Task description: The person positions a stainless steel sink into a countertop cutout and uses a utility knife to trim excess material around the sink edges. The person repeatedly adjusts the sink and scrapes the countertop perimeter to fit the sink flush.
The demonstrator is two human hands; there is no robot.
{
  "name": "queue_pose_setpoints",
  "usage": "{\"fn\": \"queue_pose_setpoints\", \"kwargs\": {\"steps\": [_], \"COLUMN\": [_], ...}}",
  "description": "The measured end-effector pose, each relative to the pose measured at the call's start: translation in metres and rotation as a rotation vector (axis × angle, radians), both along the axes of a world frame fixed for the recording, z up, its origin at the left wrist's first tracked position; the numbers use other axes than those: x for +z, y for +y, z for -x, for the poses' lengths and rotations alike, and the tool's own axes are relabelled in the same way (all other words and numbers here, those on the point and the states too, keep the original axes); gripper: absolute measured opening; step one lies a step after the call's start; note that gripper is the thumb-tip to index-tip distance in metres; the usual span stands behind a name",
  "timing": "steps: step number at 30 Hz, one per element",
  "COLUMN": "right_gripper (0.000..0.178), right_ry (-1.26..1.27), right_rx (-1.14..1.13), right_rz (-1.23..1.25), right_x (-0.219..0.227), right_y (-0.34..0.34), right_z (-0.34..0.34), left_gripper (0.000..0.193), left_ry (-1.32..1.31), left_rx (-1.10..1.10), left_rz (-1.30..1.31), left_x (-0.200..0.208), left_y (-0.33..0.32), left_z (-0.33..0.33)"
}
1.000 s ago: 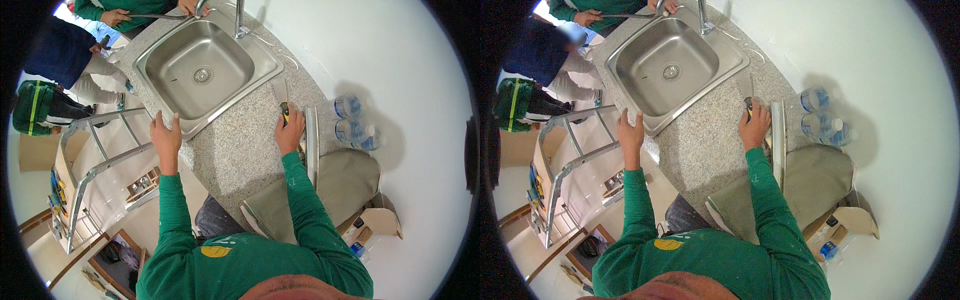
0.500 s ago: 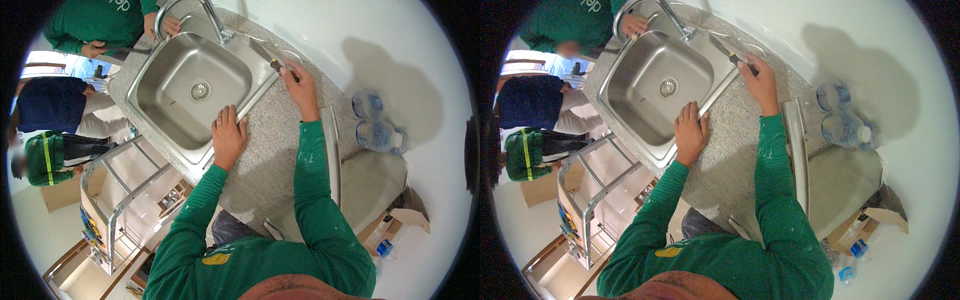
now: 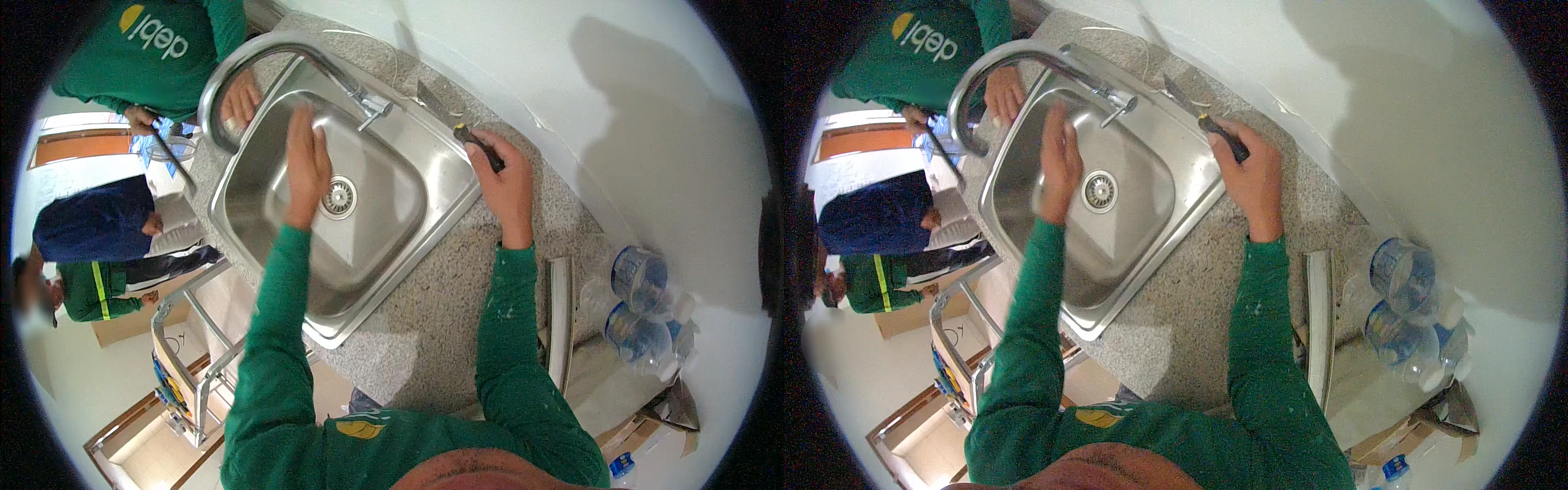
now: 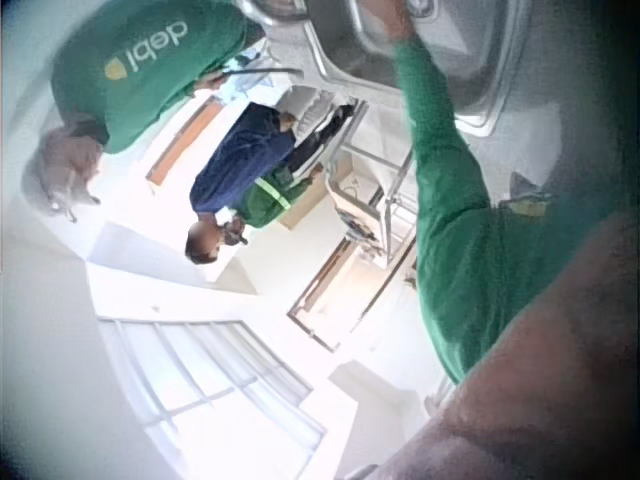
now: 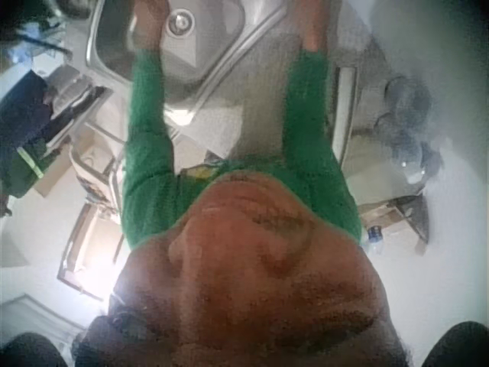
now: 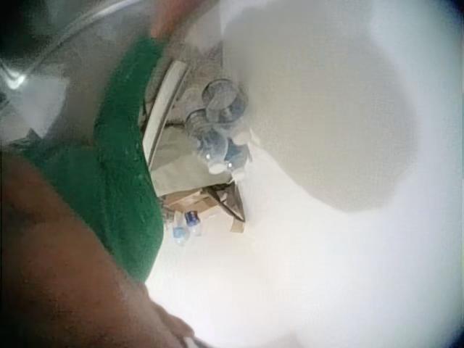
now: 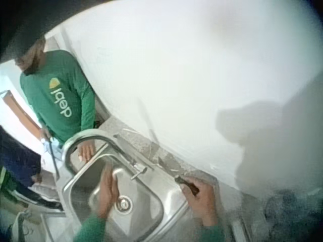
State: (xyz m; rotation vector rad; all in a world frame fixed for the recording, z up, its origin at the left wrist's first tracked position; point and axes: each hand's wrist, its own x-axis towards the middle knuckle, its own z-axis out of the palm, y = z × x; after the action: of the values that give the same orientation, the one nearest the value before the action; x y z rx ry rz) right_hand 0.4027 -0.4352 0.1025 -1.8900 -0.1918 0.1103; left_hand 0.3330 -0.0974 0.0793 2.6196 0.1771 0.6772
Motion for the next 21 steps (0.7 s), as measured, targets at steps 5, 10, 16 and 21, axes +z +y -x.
{"fn": "queue_pose_setpoints", "kwargs": {"steps": [5,10,16,21], "right_gripper": [0.034,0.036,0.034,0.034], "right_ry": [0.053,0.013,0.028,0.026], "right_rx": [0.027,0.003,-0.011,0.016], "right_rz": [-0.062,-0.077,-0.084,-0.143], "right_x": [-0.001,-0.005,-0.001,-0.008], "right_y": [0.003,-0.003,-0.004,-0.004], "right_z": [0.003,0.001,0.001,0.004], "left_gripper": [0.053,0.051,0.054,0.053], "left_ry": [0.094,0.04,0.066,0.1], "left_rx": [-0.197,-0.102,-0.192,-0.092], "left_rz": [-0.364,-0.428,-0.336,-0.392], "left_x": [-0.028,-0.037,-0.036,-0.034], "left_y": [0.116,0.11,0.097,0.135], "left_z": [-0.129,-0.155,-0.149,-0.164]}}
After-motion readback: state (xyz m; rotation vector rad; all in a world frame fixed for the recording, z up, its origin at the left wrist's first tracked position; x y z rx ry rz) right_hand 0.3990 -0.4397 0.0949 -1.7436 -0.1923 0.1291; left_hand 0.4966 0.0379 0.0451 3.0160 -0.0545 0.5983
